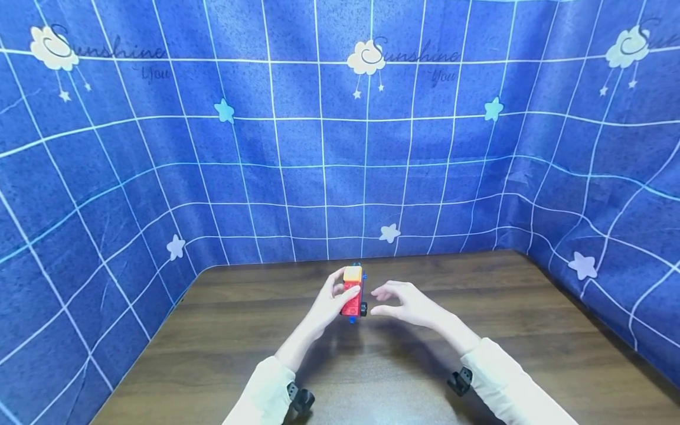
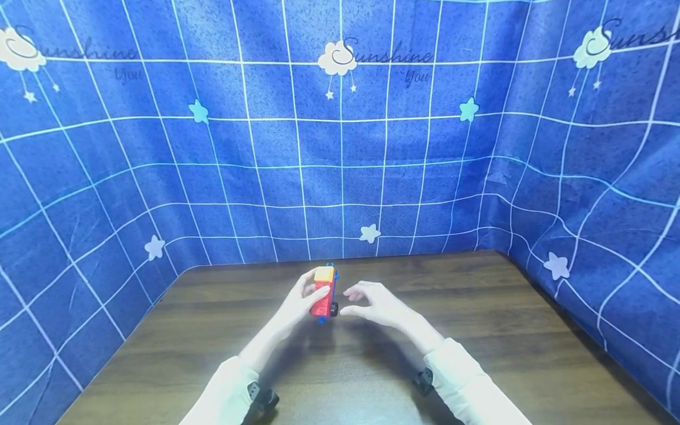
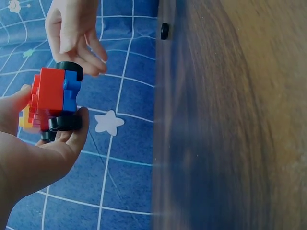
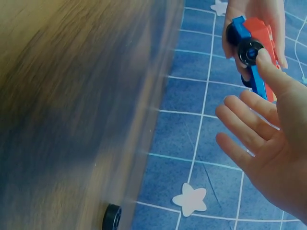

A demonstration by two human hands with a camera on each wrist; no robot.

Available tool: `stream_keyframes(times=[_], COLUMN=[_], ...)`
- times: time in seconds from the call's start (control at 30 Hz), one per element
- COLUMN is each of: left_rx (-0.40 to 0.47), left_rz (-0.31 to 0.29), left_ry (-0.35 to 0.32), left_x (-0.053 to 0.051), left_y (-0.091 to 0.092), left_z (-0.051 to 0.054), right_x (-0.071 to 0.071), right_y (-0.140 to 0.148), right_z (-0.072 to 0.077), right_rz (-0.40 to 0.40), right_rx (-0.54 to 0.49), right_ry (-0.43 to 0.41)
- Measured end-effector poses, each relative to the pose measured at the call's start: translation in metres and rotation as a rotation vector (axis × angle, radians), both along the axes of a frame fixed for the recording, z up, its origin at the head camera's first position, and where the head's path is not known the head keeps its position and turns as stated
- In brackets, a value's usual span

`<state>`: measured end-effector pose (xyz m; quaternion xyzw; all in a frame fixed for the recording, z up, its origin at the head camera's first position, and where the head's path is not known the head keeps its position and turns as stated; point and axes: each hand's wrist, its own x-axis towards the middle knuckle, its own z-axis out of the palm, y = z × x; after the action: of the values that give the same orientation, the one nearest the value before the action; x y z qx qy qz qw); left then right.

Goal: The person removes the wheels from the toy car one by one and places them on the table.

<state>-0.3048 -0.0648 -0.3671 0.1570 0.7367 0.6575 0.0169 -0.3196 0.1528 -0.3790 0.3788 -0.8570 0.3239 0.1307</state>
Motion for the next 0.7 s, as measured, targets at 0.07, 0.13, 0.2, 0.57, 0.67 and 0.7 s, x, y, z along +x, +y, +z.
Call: stream_keyframes(times=[0.07,0.13,0.2,0.57,0.67,0.7], left_rx=[0.003,0.011,0.016,0.038,0.049,0.057], left_rz=[0.003,0.002,0.004,0.039,0.043,0.042], left_ry=[0.002,0.001,0.009,0.041,0.058,0.061], left_x=[0.0,0.0,0.0,-0.005,-0.011,-0.013], left_y=[0.001,0.001,0.002,0.004,0.004,0.004], left_z=[0.0,0.0,0.0,-0.006,-0.012,-0.014], right_x=[0.0,0.0,0.0,0.002,0.001,0.001], right_y=[-0.002,-0.003,-0.005,-0.015,-0.016,-0.017], right_z=[0.0,-0.001,-0.002,-0.002,-0.002,-0.002], right_rz=[-0.004,-0.005,-0.002,0.024,0.022,0.019], right_rx=[-0.001,-0.005,-0.006,-0.042,-0.048,-0.049], right_ry=[-0.001,0.004,0.014,0.006,0.002,0.003])
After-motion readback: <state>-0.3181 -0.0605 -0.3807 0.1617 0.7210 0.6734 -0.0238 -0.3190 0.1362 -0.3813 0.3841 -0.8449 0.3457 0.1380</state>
